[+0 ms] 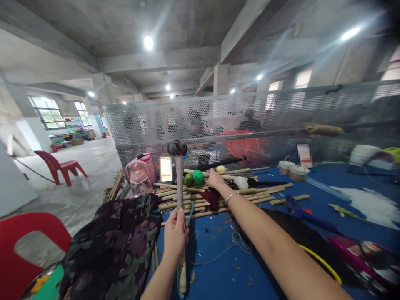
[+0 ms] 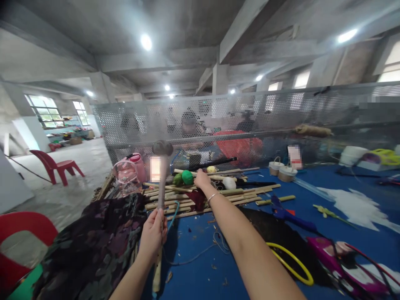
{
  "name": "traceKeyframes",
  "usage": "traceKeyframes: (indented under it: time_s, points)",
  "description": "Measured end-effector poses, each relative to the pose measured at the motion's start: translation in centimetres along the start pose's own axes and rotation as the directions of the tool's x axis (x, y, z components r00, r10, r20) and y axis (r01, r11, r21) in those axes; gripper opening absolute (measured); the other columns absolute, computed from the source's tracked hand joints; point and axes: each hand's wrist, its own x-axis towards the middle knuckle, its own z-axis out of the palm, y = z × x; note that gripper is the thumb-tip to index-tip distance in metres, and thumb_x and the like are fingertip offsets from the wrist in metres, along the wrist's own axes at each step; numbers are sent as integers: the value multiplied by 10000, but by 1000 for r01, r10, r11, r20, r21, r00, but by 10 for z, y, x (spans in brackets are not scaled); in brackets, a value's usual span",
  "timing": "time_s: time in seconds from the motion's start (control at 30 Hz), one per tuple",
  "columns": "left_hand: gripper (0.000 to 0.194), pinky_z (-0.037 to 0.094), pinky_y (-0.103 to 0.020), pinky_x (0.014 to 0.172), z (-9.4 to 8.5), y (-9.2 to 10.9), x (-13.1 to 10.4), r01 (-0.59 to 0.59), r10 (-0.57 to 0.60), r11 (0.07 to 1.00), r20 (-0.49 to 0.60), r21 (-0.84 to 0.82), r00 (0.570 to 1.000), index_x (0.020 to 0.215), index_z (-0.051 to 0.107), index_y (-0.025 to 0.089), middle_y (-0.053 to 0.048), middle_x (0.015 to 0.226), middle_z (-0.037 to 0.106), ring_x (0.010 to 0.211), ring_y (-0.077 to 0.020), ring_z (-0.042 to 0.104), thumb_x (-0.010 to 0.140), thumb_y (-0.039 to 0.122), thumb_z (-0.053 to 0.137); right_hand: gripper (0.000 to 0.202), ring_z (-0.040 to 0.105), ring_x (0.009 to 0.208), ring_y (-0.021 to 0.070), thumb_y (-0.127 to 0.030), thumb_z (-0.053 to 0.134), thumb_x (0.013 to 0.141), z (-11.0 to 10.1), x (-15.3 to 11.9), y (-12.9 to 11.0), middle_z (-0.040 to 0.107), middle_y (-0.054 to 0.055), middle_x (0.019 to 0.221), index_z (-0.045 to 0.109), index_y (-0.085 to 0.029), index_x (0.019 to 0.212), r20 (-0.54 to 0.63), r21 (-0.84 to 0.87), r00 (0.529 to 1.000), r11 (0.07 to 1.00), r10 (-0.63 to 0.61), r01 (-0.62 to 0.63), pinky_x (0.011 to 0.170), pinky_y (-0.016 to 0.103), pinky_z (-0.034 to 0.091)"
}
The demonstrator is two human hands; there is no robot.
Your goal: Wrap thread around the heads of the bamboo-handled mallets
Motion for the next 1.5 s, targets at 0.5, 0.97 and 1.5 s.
traceKeyframes:
  time_s: [0.5, 0.97, 1.5]
  points:
    - [422, 206, -132, 288, -2, -1, 3, 39, -40, 999, -20, -38, 999, 750, 397, 205, 102, 489, 348, 316, -23, 264, 687, 597, 540, 276, 630, 668, 196, -413, 651, 640, -21, -6, -76, 670, 54, 681, 686, -152, 723, 506, 54, 820, 959, -267, 279, 638, 261, 472]
    - [446, 211, -139, 273, 2, -1, 2, 59, -59, 998, -20, 11, 998, 741, 408, 202, 99, 482, 366, 300, -25, 270, 666, 620, 541, 589, 576, 953, 284, -514, 602, 647, 19, 26, -26, 576, 140, 1051, 489, -150, 1096, 45, 18, 993, 993, -113, 113, 741, 313, 423]
    - [433, 208, -137, 296, 4, 3, 1, 91, -92, 996, -43, -12, 995, 740, 407, 203, 104, 474, 359, 302, -19, 263, 656, 598, 563, 733, 487, 1105, 288, -478, 505, 776, -9, 72, 26, 452, 211, 1262, 253, -102, 1352, 13, 26, 996, 996, -89, 89, 875, 348, 366]
